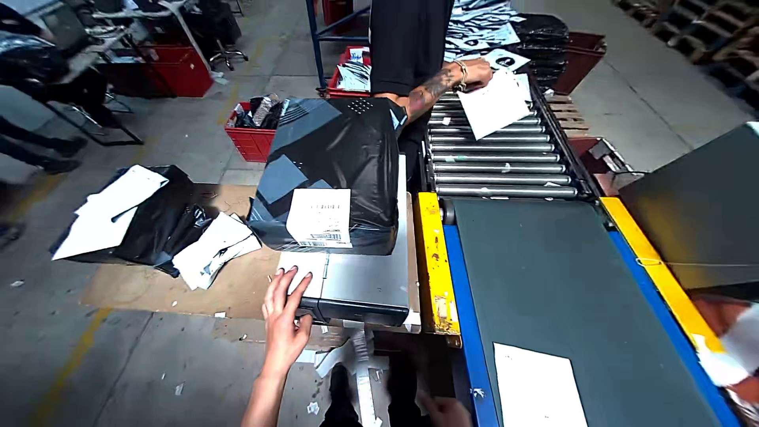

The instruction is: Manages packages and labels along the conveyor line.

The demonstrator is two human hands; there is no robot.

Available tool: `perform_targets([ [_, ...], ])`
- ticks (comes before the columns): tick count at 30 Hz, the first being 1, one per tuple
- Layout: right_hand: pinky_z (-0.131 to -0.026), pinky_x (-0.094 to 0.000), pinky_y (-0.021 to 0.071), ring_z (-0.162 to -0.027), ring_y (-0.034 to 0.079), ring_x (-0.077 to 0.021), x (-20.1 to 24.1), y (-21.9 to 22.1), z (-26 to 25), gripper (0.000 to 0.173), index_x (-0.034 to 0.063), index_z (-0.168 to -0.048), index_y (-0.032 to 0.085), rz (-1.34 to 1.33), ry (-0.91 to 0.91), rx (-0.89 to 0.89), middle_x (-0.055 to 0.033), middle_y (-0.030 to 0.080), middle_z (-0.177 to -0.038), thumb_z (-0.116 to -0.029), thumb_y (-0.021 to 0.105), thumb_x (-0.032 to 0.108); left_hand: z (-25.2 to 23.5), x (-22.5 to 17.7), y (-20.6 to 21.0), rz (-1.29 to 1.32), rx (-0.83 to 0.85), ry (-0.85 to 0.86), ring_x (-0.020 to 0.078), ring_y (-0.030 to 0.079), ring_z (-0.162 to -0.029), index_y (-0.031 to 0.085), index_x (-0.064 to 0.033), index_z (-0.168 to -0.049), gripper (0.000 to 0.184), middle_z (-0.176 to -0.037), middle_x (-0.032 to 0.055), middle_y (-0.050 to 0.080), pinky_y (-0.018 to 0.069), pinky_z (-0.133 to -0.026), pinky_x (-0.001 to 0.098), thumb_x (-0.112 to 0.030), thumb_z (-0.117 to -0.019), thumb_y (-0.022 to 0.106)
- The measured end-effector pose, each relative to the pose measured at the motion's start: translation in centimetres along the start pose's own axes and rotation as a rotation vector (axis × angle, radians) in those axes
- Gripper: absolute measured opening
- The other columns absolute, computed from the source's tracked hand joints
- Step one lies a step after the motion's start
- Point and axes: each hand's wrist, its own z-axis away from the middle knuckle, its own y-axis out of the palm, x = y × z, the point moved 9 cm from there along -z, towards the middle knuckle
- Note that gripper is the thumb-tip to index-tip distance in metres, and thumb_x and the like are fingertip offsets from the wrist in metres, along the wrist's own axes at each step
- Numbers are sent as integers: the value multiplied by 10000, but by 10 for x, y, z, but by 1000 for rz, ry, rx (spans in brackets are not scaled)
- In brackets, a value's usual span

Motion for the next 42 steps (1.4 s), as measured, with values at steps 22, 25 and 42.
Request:
perform_targets([
  [22,-424,-230,371,-453,521,-66,210,70,-32,247,-1,-1014,719,-873,-21,-16,-67,730,-702,-1008,692,244,6,-1,-9,13,130,69,337,238,-1547,522,-334,-1503,743,-1654,-36,348,391,-1050,658,-126,-791,571],
  [25,-540,-297,542,-600,674,-145,217,68,-37,171,-45,-987,705,-975,29,-138,-112,737,-759,-984,713,126,5,-1,-10,14,127,63,331,224,-1554,525,-328,-1501,759,-1654,-35,347,357,-1084,682,-113,-776,584],
  [42,-895,-549,544,-985,707,-353,-151,-254,-92,477,-16,-1062,744,-368,456,-609,-223,734,-1042,-941,741,445,-3,-33,13,-55,120,200,563,242,-1475,530,-34,-1460,643,-1526,342,410,114,-1242,604,-189,-838,567],
])
